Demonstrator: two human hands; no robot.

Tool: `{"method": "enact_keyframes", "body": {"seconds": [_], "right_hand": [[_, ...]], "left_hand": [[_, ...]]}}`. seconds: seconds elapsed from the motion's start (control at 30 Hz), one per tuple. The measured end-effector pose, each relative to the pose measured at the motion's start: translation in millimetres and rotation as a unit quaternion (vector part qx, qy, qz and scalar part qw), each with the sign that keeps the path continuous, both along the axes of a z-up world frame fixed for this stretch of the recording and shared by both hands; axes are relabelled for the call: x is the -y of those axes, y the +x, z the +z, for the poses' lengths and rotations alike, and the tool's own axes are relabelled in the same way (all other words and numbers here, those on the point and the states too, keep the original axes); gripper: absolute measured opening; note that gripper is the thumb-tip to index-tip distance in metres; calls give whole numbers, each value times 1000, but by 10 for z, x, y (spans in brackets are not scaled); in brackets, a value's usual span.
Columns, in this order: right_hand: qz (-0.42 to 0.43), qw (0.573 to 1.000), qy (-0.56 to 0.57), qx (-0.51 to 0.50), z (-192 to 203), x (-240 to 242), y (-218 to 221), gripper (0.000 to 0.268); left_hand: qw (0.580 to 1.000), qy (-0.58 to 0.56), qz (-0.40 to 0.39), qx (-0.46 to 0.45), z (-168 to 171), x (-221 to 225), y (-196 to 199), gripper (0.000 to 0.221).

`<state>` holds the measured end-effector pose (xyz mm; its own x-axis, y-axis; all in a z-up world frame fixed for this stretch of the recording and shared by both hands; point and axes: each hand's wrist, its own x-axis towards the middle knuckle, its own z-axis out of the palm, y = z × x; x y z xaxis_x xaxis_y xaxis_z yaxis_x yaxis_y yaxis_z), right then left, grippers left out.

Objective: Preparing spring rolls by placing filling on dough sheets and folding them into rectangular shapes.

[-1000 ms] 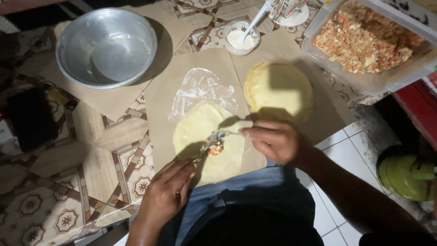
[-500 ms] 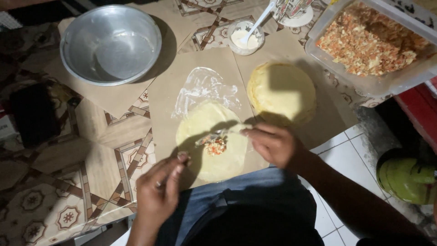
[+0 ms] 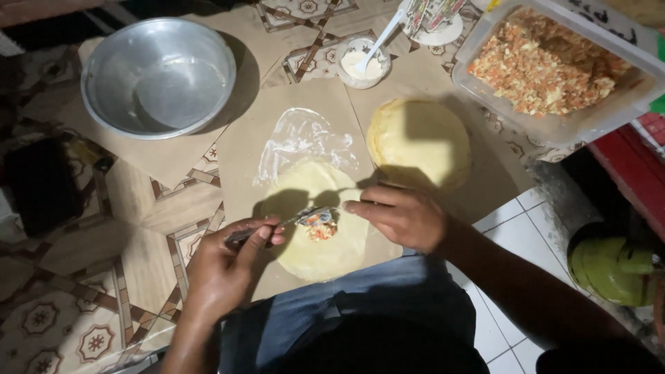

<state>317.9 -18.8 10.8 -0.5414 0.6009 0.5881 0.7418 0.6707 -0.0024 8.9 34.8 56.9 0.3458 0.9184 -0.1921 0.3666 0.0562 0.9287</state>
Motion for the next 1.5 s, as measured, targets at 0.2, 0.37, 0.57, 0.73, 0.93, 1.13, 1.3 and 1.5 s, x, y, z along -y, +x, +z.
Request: {"method": "enact_keyframes", "body": {"seconds": [0.2, 0.37, 0.57, 0.73, 0.93, 1.13, 1.3, 1.5], "right_hand": [[25, 998, -20, -48, 126, 177, -89, 11], [-60, 969, -163, -173, -33, 489, -18, 36], [-50, 983, -112, -136, -47, 448, -195, 29], [-39, 988, -85, -121, 11, 378, -294, 23], [-50, 985, -106, -128, 99, 502, -251, 30], [-51, 986, -107, -117, 118, 480, -288, 25], [-73, 986, -102, -109, -114, 488, -246, 25], [-97, 974, -169, -117, 38, 521, -186, 29]], "left_hand": [[993, 82, -13, 84, -48, -11, -158, 26], [994, 99, -37, 20, -93, 23, -165, 29], [986, 154, -59, 3, -209, 43, -134, 26], [981, 184, -65, 5, -295, 78, -139, 23], [977, 204, -60, 16, -218, 112, -193, 25], [974, 214, -70, 15, -279, 85, -172, 24], [978, 197, -74, -8, -281, 88, -162, 25], [974, 213, -71, 28, -252, 61, -205, 24]]}}
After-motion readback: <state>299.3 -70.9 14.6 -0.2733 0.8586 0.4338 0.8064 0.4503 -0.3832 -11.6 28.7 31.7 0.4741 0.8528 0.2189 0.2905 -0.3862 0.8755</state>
